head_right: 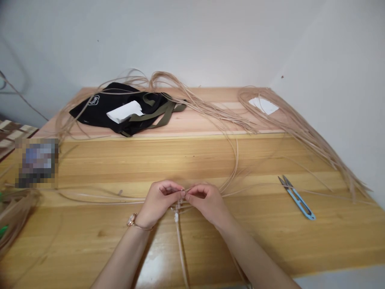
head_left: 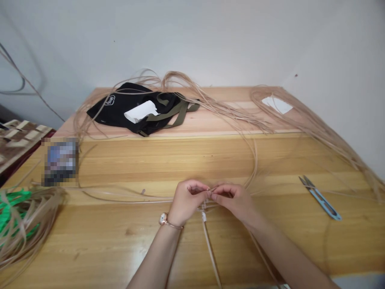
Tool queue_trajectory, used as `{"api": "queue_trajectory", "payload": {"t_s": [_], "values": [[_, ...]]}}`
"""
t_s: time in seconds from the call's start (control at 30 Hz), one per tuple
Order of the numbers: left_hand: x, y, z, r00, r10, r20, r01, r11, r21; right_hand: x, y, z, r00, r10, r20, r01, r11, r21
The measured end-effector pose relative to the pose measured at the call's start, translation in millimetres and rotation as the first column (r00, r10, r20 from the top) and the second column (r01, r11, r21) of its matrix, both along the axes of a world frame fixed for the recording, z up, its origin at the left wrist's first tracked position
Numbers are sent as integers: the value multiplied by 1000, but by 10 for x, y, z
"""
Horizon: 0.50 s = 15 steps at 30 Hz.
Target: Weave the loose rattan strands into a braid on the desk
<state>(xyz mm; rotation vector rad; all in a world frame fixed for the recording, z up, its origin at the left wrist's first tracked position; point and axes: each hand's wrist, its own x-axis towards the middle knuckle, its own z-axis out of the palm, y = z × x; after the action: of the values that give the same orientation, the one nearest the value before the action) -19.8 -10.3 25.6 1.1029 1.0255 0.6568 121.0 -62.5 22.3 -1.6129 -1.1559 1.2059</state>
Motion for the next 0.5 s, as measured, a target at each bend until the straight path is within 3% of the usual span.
{"api": "queue_trajectory", "payload": {"t_s": [0.1,0.2,0.3,0.43,0.5], "values": [[-9,2,-5,1000,11,18,-11,1000,-20,16,-26,-31,1000,14,28,-16,997,77],[-11,4,-14,999,24,25,-22,999,-48,8,-52,-15,984,3,180,-36,983,180],[1,2,-27,1000,23,10,-22,999,-45,-25,-91,24,928,-46,370,-59,961,270],[25,-4,-41,998,32,-49,-32,999,17,-66,-145,112,880,-93,465,-89,930,355],[28,-5,-37,999,29,-42,-28,999,20,-71,-169,185,849,-73,523,-161,907,388]]}}
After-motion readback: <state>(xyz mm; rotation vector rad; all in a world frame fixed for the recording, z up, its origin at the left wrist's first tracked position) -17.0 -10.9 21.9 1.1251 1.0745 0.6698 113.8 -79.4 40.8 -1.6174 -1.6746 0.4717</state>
